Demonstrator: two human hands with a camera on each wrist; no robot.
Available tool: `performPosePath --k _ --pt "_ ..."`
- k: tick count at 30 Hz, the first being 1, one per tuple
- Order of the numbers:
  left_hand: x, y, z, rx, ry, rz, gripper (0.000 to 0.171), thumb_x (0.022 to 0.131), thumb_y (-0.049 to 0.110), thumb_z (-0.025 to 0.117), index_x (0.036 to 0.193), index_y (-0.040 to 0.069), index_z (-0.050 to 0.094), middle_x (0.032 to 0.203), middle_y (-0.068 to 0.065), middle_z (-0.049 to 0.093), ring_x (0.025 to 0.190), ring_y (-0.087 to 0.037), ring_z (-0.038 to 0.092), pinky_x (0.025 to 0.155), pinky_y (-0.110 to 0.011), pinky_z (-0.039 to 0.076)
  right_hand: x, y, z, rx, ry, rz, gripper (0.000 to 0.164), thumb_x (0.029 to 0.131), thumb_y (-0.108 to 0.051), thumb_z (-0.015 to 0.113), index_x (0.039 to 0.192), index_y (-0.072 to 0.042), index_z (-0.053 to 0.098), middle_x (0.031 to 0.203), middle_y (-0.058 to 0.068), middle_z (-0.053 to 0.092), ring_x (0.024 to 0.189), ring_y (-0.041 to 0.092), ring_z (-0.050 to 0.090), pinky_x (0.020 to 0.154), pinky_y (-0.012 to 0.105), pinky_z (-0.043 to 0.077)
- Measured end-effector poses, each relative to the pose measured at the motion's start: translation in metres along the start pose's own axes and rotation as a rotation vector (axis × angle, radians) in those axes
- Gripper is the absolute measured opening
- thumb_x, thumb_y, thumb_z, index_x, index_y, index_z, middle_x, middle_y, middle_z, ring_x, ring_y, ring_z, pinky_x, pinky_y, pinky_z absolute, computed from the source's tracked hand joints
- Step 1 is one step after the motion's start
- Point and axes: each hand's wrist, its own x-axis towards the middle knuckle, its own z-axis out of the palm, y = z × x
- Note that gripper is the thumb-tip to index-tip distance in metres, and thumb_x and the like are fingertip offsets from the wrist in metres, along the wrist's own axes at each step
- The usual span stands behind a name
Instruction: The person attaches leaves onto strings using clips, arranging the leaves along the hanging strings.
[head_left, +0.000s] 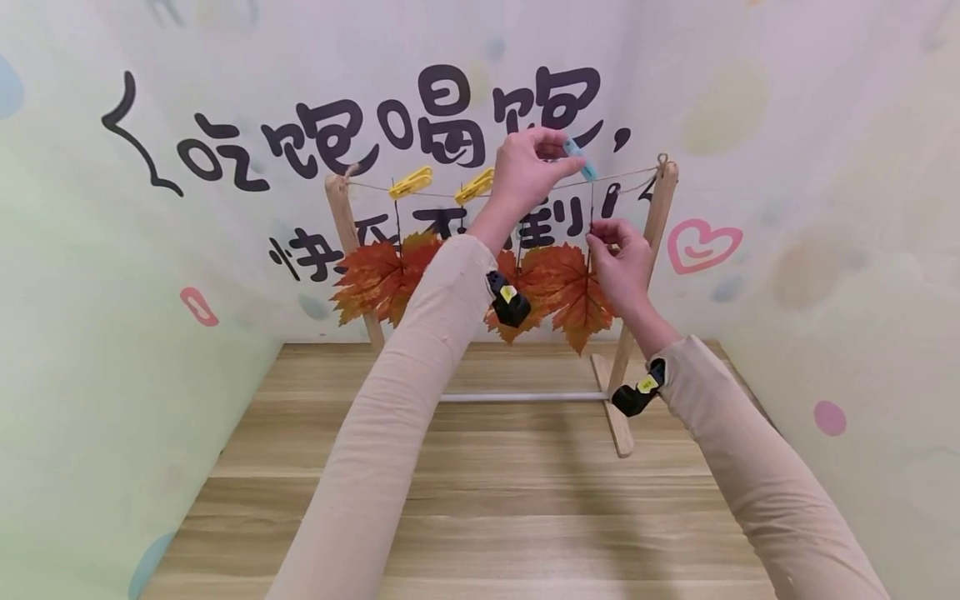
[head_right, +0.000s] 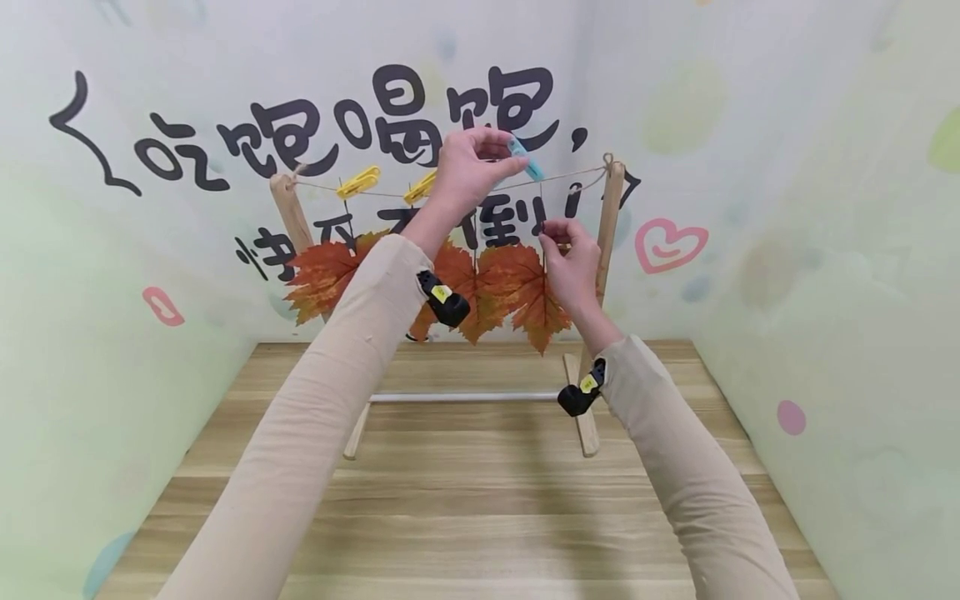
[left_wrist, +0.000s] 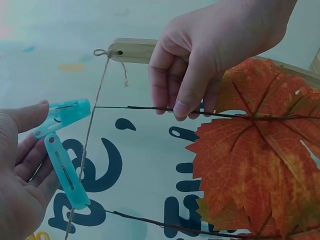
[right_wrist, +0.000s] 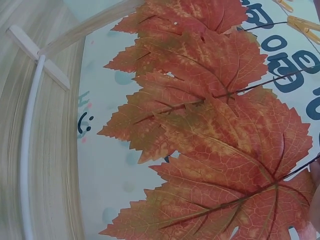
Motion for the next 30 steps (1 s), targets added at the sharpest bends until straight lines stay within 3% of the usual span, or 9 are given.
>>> performPosePath --k 12,20,30 --pt "0.0008 -0.0016 0.0004 -0.016 0.018 0.054 0.024 0.077 0.015 0.073 0.097 0.005 0.067 0.088 -0.005 0.068 0.078 -0.010 0.060 0.065 -0.016 0.045 0.0010 0.0017 0.0000 -0.014 -0.004 0.011 0.016 0.085 -0.004 0.061 0.099 0.004 0.062 0.090 0.015 0.063 0.074 0.004 0.053 0.065 0.014 0.044" --pt "0.0010 -0.0007 0.0015 0.020 0.013 0.072 0.024 0.077 0.015 0.072 0.098 0.005 0.068 0.090 -0.004 0.068 0.081 -0.008 0.061 0.065 -0.016 0.044 0.0033 0.0015 0.0003 -0.010 0.012 0.000 0.016 0.085 -0.004 0.061 0.098 0.004 0.062 0.088 0.013 0.063 0.073 0.004 0.053 0.066 0.014 0.043" --pt "0.0023 -0.0071 0.0009 -0.025 0.039 0.076 0.022 0.077 0.014 0.072 0.096 0.004 0.068 0.088 -0.006 0.069 0.077 -0.009 0.059 0.060 -0.016 0.042 0.0055 -0.0019 0.0001 -0.018 0.010 0.016 0.016 0.086 -0.006 0.061 0.098 0.003 0.062 0.088 0.012 0.062 0.076 0.006 0.053 0.067 0.014 0.044"
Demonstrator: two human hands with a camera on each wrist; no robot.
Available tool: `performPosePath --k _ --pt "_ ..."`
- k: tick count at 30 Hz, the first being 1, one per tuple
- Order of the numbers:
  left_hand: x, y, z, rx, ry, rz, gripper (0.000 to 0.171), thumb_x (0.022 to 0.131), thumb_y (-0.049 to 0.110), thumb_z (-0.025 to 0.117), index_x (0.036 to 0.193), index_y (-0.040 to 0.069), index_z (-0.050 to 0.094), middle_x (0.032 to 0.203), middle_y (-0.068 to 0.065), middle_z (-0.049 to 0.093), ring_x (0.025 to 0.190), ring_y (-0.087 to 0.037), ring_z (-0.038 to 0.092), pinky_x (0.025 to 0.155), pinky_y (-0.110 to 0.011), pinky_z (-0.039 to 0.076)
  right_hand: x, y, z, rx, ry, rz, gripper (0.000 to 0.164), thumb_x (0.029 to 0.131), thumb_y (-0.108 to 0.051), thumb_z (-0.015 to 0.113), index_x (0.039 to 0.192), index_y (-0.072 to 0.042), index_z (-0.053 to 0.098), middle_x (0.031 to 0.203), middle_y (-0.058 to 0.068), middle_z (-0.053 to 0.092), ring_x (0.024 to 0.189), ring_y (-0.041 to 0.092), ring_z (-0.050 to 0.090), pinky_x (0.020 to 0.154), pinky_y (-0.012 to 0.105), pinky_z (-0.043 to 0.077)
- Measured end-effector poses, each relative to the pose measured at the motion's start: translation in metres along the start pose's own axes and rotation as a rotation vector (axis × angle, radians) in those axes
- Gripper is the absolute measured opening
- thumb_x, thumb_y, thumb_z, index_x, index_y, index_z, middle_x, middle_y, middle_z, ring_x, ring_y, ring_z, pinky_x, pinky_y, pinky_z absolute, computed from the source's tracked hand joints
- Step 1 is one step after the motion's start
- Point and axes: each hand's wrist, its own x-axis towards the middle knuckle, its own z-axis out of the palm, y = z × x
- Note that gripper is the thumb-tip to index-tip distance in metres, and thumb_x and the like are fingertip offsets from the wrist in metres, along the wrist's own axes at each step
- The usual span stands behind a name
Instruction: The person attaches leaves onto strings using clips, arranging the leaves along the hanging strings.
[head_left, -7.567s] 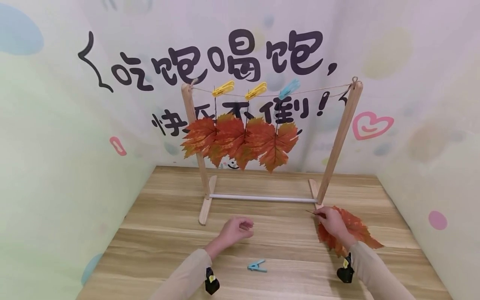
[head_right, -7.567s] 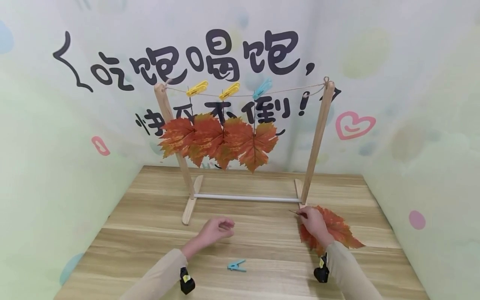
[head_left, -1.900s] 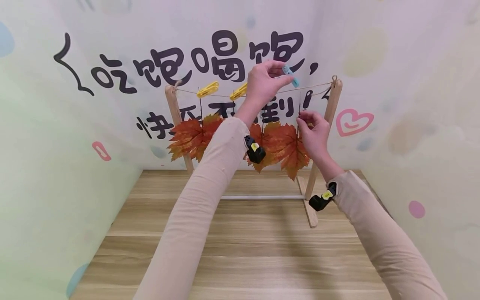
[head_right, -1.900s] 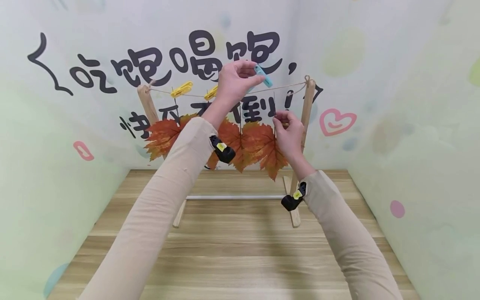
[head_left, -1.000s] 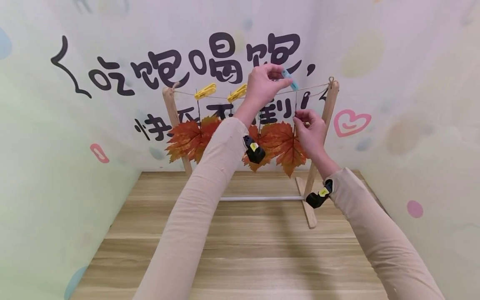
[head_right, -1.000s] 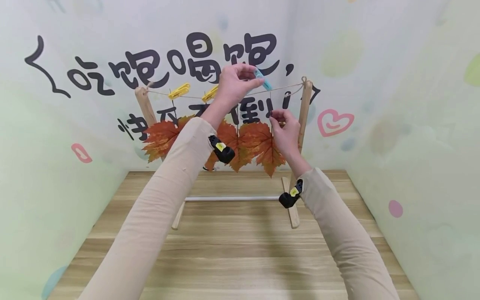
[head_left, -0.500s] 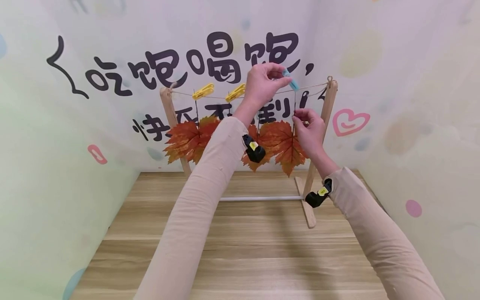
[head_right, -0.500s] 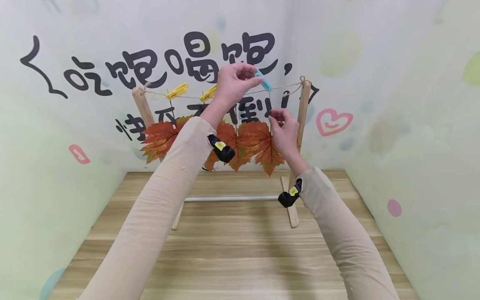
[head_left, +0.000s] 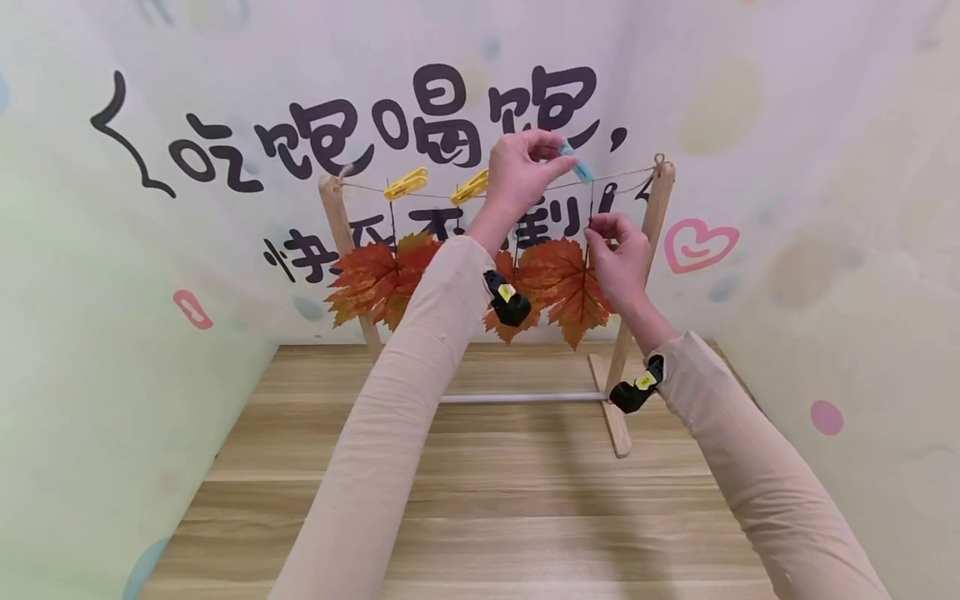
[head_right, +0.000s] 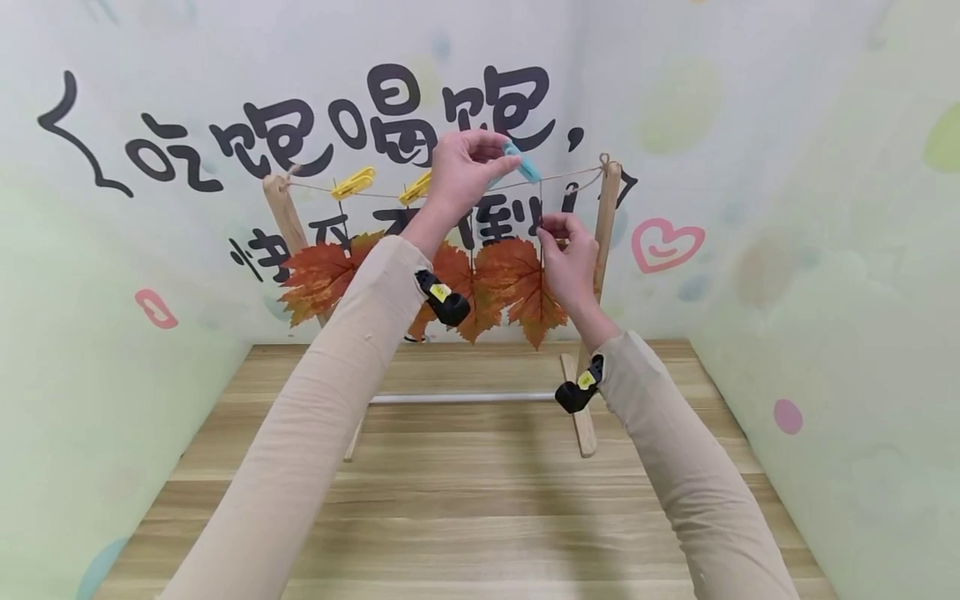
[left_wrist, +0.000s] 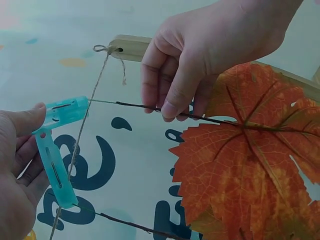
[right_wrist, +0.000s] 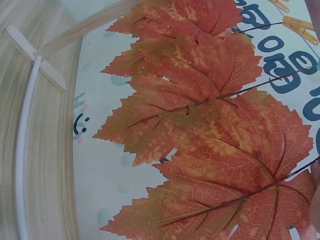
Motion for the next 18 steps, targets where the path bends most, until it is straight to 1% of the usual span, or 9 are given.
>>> performPosePath --k 8,14,18 --pt "0.0012 -0.0023 0.0048 -0.013 -0.009 -0.021 0.021 0.077 0.014 0.072 0.095 0.004 0.069 0.086 -0.005 0.068 0.072 -0.009 0.055 0.060 -0.017 0.042 0.0036 -0.0014 -0.0008 -0.006 -0.014 0.004 0.018 0.086 -0.009 0.060 0.100 0.002 0.062 0.090 0.012 0.062 0.078 0.007 0.053 0.070 0.015 0.044" --pt "0.0022 -0.0033 0.0064 0.013 0.007 -0.019 0.021 0.077 0.015 0.072 0.095 0.005 0.069 0.084 -0.004 0.067 0.070 -0.010 0.052 0.058 -0.017 0.040 0.0063 -0.0043 -0.0008 -0.001 -0.017 0.002 0.018 0.086 -0.009 0.060 0.101 0.002 0.062 0.091 0.011 0.062 0.078 0.007 0.054 0.069 0.015 0.044" --pt "0.0022 -0.0053 0.0072 0.028 0.007 -0.026 0.022 0.077 0.016 0.073 0.095 0.005 0.069 0.085 -0.004 0.068 0.070 -0.010 0.054 0.059 -0.017 0.041 0.0058 -0.0037 -0.0007 -0.006 -0.020 0.001 0.019 0.087 -0.009 0.060 0.102 0.002 0.062 0.091 0.011 0.061 0.079 0.008 0.054 0.070 0.015 0.044"
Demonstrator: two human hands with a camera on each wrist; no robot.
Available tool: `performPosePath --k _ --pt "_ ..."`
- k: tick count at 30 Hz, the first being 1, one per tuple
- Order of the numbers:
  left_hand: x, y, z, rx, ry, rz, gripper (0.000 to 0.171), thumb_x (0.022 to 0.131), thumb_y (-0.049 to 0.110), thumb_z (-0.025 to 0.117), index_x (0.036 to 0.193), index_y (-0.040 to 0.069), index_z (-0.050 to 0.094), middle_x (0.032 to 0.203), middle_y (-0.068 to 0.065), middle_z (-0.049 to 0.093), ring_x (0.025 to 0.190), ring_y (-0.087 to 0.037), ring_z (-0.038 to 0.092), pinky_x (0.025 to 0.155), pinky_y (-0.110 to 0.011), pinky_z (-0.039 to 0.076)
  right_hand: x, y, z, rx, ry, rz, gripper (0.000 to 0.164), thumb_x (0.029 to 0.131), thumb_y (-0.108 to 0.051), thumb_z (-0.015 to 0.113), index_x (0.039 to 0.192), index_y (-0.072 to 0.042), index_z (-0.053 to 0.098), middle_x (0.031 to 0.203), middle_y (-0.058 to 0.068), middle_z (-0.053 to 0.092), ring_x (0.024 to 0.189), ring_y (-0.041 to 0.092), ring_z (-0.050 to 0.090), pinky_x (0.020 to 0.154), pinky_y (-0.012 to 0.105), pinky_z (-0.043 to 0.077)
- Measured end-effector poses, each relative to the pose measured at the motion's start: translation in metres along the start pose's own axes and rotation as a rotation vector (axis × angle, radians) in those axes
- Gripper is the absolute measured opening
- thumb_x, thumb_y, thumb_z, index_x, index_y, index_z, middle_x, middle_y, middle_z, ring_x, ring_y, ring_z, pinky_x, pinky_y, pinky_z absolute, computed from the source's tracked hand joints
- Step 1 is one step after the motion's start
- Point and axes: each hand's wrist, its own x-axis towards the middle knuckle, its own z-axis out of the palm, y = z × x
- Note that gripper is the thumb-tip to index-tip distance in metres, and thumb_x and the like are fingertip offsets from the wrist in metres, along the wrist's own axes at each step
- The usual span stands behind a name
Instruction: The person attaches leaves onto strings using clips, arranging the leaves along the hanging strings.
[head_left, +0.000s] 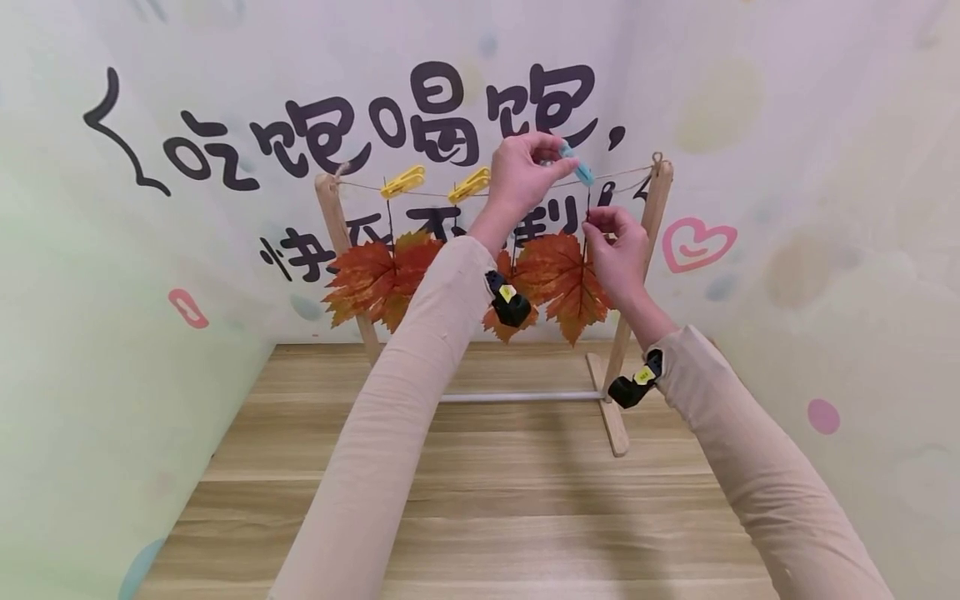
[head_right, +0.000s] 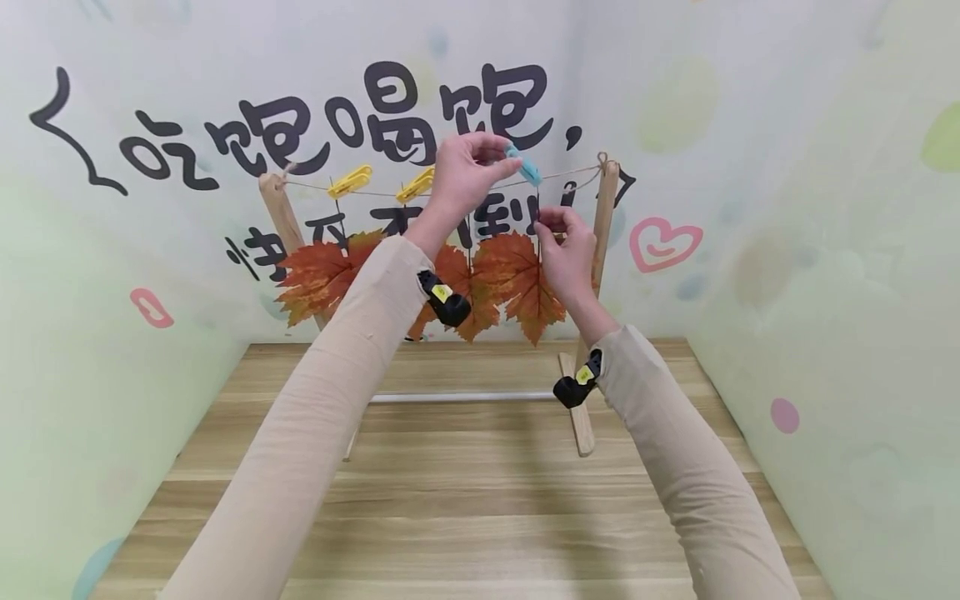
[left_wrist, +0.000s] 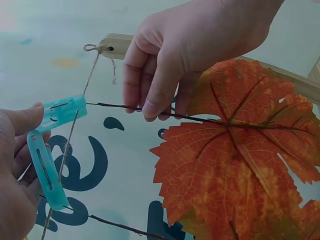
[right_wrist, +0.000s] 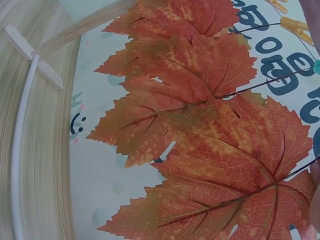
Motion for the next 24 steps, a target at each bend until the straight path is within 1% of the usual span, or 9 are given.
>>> performPosePath --k 3,10,14,16,20,24 --pt "0.000 -0.001 0.001 0.025 -0.007 0.001 0.024 0.078 0.017 0.072 0.098 0.005 0.068 0.087 -0.003 0.068 0.072 -0.009 0.055 0.061 -0.016 0.043 -0.001 0.000 0.000 0.010 -0.006 0.003 0.019 0.087 -0.009 0.060 0.102 0.002 0.061 0.092 0.012 0.061 0.080 0.008 0.053 0.070 0.015 0.044" --pt "-0.002 -0.001 0.004 0.057 -0.029 0.002 0.029 0.079 0.018 0.071 0.105 0.006 0.066 0.093 -0.002 0.067 0.083 -0.009 0.059 0.067 -0.015 0.045 -0.013 -0.031 -0.004 0.055 -0.035 0.036 0.018 0.087 -0.001 0.057 0.102 0.008 0.058 0.091 0.014 0.060 0.078 0.008 0.052 0.070 0.015 0.044" --pt "-0.004 0.000 0.003 0.087 -0.032 0.007 0.034 0.078 0.020 0.071 0.109 0.008 0.065 0.098 -0.001 0.067 0.092 -0.011 0.059 0.071 -0.014 0.044 -0.016 -0.035 -0.004 0.063 -0.039 0.030 0.019 0.087 -0.001 0.056 0.103 0.009 0.058 0.091 0.015 0.059 0.078 0.009 0.052 0.071 0.014 0.044" --pt "-0.004 0.001 0.002 0.102 -0.032 0.008 0.036 0.078 0.021 0.072 0.111 0.009 0.064 0.101 -0.001 0.067 0.096 -0.011 0.058 0.074 -0.013 0.044 -0.017 -0.036 -0.004 0.060 -0.039 0.028 0.020 0.087 -0.001 0.056 0.103 0.010 0.057 0.092 0.016 0.059 0.078 0.009 0.053 0.071 0.014 0.044" --pt "-0.005 0.004 0.001 0.122 -0.042 0.015 0.041 0.078 0.023 0.072 0.116 0.011 0.062 0.108 0.001 0.065 0.102 -0.007 0.056 0.080 -0.011 0.042 -0.015 -0.031 -0.003 0.059 -0.039 0.045 0.020 0.087 -0.002 0.057 0.103 0.009 0.058 0.091 0.014 0.060 0.077 0.008 0.053 0.071 0.013 0.044" --pt "-0.007 0.006 0.000 0.141 -0.038 0.034 0.044 0.078 0.023 0.072 0.119 0.012 0.059 0.116 0.002 0.062 0.107 -0.003 0.053 0.085 -0.011 0.040 -0.010 -0.015 -0.002 0.076 -0.039 0.051 0.021 0.086 -0.005 0.060 0.104 0.006 0.060 0.091 0.011 0.061 0.078 0.007 0.053 0.071 0.014 0.045"
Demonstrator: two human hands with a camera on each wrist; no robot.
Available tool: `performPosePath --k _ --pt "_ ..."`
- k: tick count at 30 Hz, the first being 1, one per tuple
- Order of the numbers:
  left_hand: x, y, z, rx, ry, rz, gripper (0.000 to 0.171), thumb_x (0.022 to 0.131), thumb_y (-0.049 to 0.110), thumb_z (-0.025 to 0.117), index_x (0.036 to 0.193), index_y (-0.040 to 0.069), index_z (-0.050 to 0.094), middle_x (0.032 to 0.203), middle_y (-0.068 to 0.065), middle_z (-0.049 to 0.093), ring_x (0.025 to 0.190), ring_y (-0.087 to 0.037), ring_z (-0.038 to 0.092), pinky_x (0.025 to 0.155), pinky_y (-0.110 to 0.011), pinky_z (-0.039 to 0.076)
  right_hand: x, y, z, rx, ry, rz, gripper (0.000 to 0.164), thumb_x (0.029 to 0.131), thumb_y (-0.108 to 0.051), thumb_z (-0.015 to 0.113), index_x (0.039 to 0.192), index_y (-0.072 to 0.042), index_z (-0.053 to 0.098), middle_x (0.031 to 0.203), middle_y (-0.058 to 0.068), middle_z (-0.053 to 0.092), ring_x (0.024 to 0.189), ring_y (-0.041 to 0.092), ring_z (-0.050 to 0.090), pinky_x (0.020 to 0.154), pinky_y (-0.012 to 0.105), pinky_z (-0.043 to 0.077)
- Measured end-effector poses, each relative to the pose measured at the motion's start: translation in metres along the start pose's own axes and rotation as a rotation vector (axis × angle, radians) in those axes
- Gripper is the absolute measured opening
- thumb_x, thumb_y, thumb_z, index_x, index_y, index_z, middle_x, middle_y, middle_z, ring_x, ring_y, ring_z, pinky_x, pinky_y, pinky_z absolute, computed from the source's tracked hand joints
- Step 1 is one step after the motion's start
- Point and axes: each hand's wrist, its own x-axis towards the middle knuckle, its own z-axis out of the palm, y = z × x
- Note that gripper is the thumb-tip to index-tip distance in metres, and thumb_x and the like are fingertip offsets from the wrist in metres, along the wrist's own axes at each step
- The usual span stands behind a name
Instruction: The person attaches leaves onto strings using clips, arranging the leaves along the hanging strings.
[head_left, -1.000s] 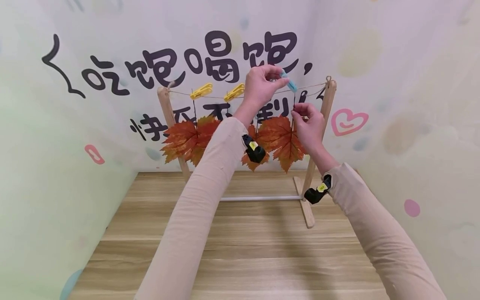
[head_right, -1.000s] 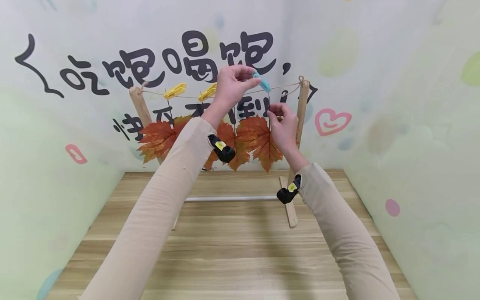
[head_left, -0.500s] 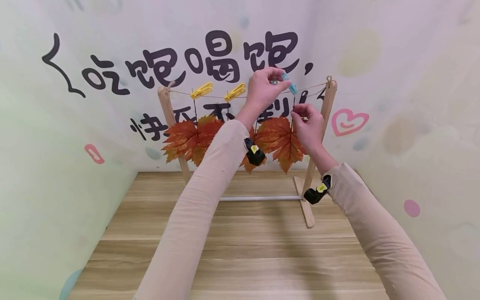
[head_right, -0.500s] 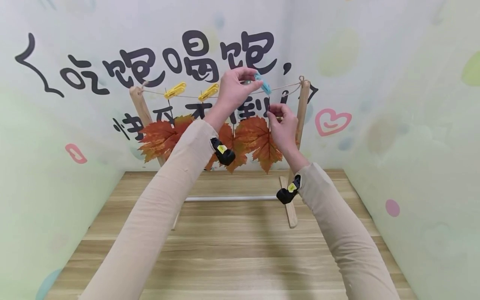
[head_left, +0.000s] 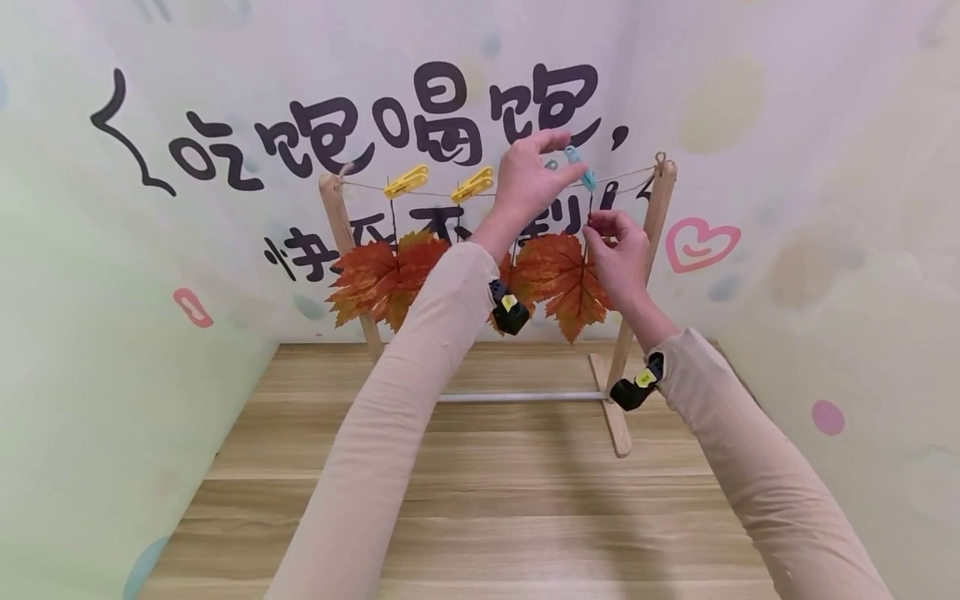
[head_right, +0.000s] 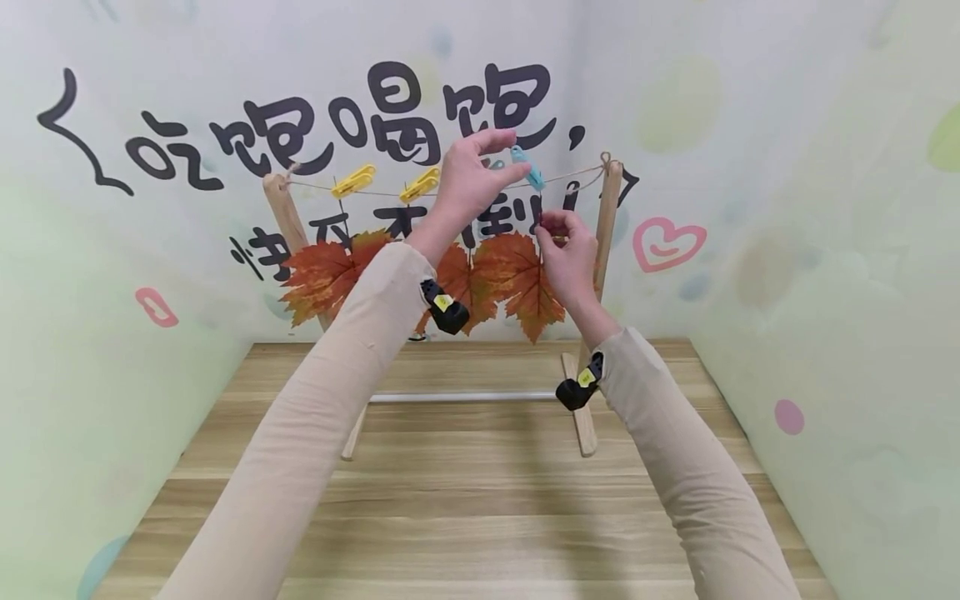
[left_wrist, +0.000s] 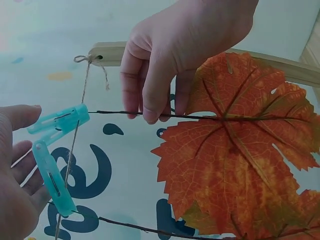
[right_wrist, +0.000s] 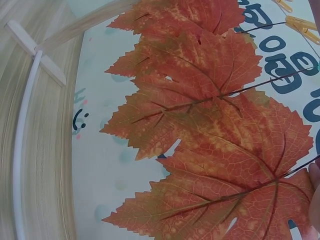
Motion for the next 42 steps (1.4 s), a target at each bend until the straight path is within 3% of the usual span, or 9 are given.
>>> performPosePath --k 4,9,17,22,27,30,35,42 --pt "-0.002 0.001 -0.004 0.026 0.028 0.025 0.047 0.078 0.023 0.072 0.121 0.012 0.057 0.120 0.003 0.059 0.110 -0.002 0.050 0.087 -0.011 0.039 0.005 0.015 -0.001 0.002 0.006 -0.015 0.023 0.085 -0.009 0.061 0.106 0.003 0.061 0.092 0.008 0.062 0.079 0.007 0.054 0.071 0.014 0.046" --pt "-0.007 0.006 -0.011 -0.019 0.064 0.065 0.045 0.077 0.019 0.073 0.119 0.010 0.059 0.120 0.003 0.059 0.109 -0.002 0.051 0.084 -0.012 0.040 0.004 0.017 -0.007 0.010 0.043 -0.049 0.024 0.083 -0.007 0.064 0.105 0.004 0.061 0.088 0.003 0.062 0.079 0.006 0.055 0.071 0.014 0.046" --pt "-0.021 0.006 -0.023 -0.130 0.055 0.133 0.040 0.078 0.014 0.071 0.116 0.006 0.060 0.117 -0.001 0.061 0.108 -0.004 0.052 0.089 -0.012 0.040 -0.013 -0.006 -0.019 0.019 0.028 -0.090 0.022 0.082 -0.001 0.062 0.102 0.009 0.059 0.083 -0.001 0.061 0.074 0.004 0.055 0.069 0.012 0.047" --pt "-0.039 0.000 -0.030 -0.175 0.065 0.202 0.037 0.079 0.008 0.069 0.113 0.001 0.060 0.114 -0.008 0.062 0.106 -0.013 0.056 0.085 -0.017 0.046 -0.025 -0.011 -0.024 -0.011 0.012 -0.118 0.021 0.082 0.002 0.062 0.100 0.012 0.058 0.081 -0.006 0.060 0.072 0.001 0.056 0.068 0.011 0.047" --pt "-0.069 0.000 -0.041 -0.206 0.044 0.185 0.036 0.078 0.001 0.068 0.111 -0.007 0.058 0.112 -0.017 0.061 0.105 -0.024 0.057 0.085 -0.026 0.049 -0.035 -0.007 -0.029 -0.059 -0.027 -0.147 0.020 0.081 0.003 0.062 0.099 0.012 0.058 0.086 0.005 0.063 0.073 -0.001 0.056 0.068 0.010 0.046" --pt "-0.079 -0.019 -0.043 -0.183 0.041 0.176 0.035 0.078 0.002 0.069 0.111 -0.005 0.059 0.112 -0.017 0.061 0.104 -0.023 0.057 0.085 -0.025 0.049 -0.040 -0.003 -0.032 -0.064 -0.057 -0.158 0.020 0.081 0.004 0.063 0.098 0.013 0.058 0.088 0.014 0.062 0.073 -0.001 0.055 0.067 0.009 0.046" --pt "-0.091 -0.066 -0.042 -0.141 0.028 0.202 0.034 0.078 0.007 0.070 0.111 0.000 0.061 0.111 -0.012 0.063 0.101 -0.017 0.059 0.083 -0.024 0.049 -0.049 0.007 -0.036 -0.063 -0.089 -0.152 0.019 0.080 0.005 0.063 0.097 0.013 0.058 0.089 0.023 0.061 0.072 -0.002 0.056 0.067 0.010 0.047" --pt "-0.127 -0.103 -0.051 -0.062 0.016 0.242 0.034 0.077 0.005 0.070 0.108 -0.005 0.061 0.106 -0.017 0.063 0.095 -0.028 0.061 0.080 -0.033 0.051 -0.062 0.024 -0.045 -0.089 -0.138 -0.141 0.020 0.080 0.007 0.062 0.097 0.015 0.057 0.090 0.029 0.059 0.072 -0.004 0.055 0.067 0.008 0.047"
